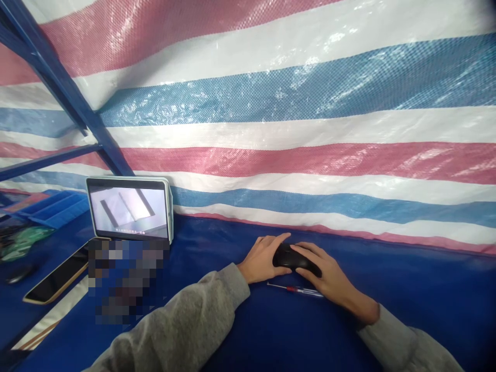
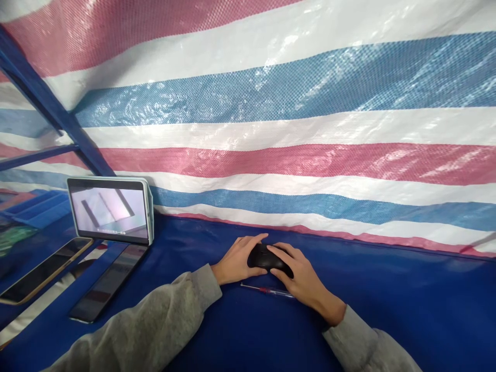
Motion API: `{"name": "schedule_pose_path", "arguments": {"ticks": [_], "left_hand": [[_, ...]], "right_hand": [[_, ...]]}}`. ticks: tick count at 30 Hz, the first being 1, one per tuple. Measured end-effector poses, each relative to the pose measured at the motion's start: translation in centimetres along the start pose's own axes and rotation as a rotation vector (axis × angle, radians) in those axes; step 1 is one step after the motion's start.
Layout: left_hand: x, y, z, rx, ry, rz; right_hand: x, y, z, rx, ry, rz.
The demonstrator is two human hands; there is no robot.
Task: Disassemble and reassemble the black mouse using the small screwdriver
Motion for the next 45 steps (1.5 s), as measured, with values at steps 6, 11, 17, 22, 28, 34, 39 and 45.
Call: {"name": "schedule_pose_path", "arguments": {"ticks": [6, 11, 17, 22, 28, 34, 39, 45], "left_hand": [[0.11, 0.02, -0.05, -0.003, -0.002, 0.001], [0.0, 0.02, 0.0, 0.005, -0.007, 0.005], [-0.18, 0.0, 0.11, 0.005, -0.014, 0.014], [-0.06, 0.0, 0.03, -0.002, -0.018, 0.019], [0.01, 0.0, 0.01, -0.012, -0.018, 0.018], [0.1, -0.02, 0.05, -0.008, -0.02, 0.028], [0.06, -0.02, 0.08, -0.006, -0.022, 0.027], [0.05, -0.01, 0.14, -0.003, -0.033, 0.033]], "right_hand": [[-0.11, -0.14, -0.08, -0.021, -0.002, 0.017], [-0.18, -0.14, -0.04, -0.038, 0.003, 0.016], [-0.25, -0.08, -0.03, -0.02, 0.038, -0.002], [-0.43, -0.11, -0.07, -0.012, 0.067, -0.037], [-0.47, -0.05, -0.08, 0.034, 0.093, -0.048], [-0.53, -0.11, -0.13, 0.022, 0.065, -0.019], [-0.67, -0.07, -0.26, 0.033, 0.065, -0.001], [-0.6, -0.03, -0.33, 0.042, 0.06, 0.015]]}}
Point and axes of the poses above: each hand's wrist, its own y-axis away from the middle knuckle, its own z-axis out of the palm, x = y × z, the point moved 5 cm from there along -y, towards the middle knuckle, and after that the axes turned 9 degrees about y, right-handed, at the moved point
